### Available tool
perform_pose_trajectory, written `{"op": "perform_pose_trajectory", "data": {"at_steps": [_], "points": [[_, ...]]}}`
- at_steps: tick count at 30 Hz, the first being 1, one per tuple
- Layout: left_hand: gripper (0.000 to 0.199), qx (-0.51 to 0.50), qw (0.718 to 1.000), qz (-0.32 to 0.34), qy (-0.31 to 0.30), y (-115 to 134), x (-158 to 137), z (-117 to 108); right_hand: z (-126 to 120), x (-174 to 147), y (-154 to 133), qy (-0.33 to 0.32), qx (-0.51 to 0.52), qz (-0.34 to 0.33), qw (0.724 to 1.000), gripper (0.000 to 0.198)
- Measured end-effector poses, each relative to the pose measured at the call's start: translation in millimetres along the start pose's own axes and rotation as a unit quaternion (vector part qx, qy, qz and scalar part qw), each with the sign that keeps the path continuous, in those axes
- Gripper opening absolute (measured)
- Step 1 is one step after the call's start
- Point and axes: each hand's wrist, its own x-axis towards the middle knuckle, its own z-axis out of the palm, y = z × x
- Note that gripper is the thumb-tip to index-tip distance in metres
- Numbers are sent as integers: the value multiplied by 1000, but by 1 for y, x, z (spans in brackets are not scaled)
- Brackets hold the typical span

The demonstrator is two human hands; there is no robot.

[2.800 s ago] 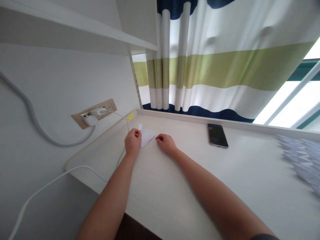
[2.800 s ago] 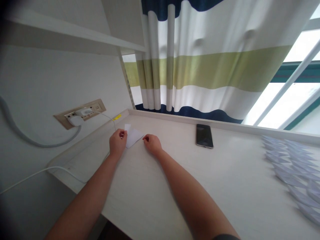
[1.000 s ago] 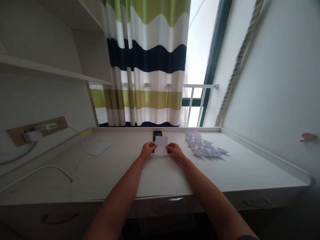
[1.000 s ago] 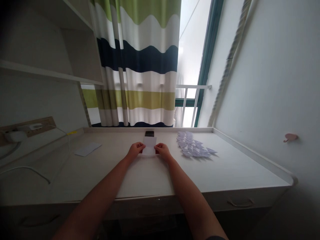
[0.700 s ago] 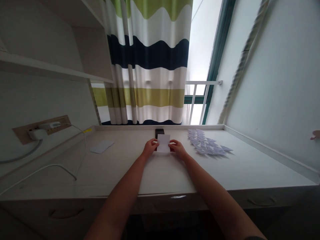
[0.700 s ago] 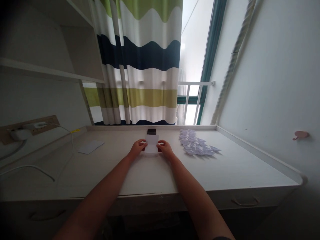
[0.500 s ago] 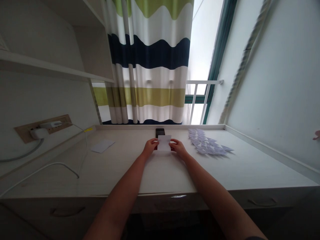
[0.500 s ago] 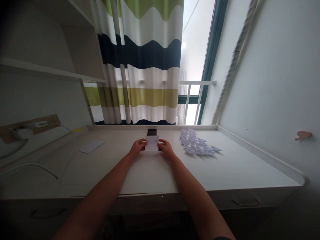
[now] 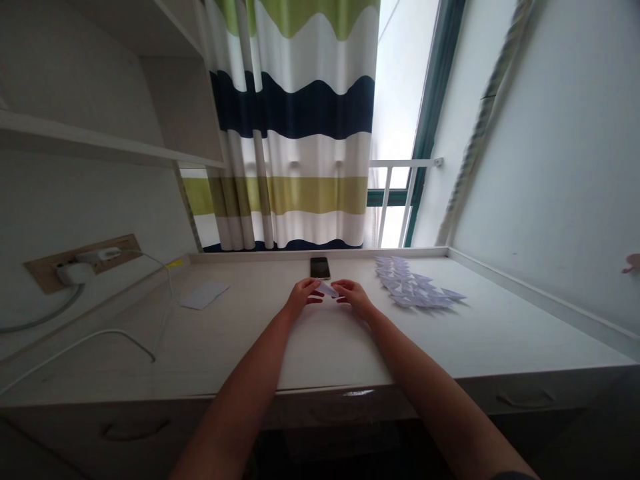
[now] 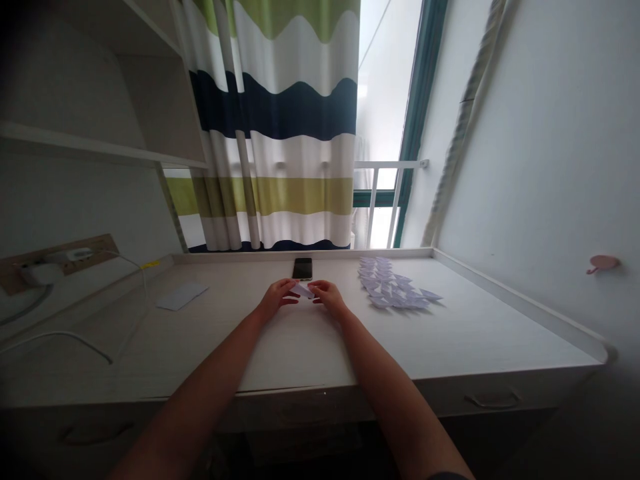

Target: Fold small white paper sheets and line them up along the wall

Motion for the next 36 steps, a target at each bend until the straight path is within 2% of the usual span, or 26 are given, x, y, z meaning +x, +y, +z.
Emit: {"op": "perform_pose_trajectory", "data": {"at_steps": [4,6,9,13,17,22,24,30,36], "points": [[34,-4,1000,13,-4,-1,-1,2,-2,1,4,-2,-6,-31,1000,23],[45,24,999,31,-4,-2,-1,3,-3,2,6,-1,-2,-35,999,28],[63,64,996,56,14,-4,-1,2,-3,4,9,-9,5,-29,1000,35],[68,117,990,76,36,-5,1,1,-1,6,12,-33,-32,-7,999,33],[62,140,986,88,22,-8,5,1,1,7,14,-48,-61,-23,997,28],[31,121,991,50,26,-11,10,1,1,5,9,-11,-32,-29,999,24],[25,117,992,29,30,-11,10,1,2,5,7,5,-9,-21,1000,24],[25,89,995,3,41,-9,8,1,2,7,9,8,16,-12,1000,26],[32,17,999,-36,0,-7,5,-1,1,2,2,-2,45,-5,999,26]]}}
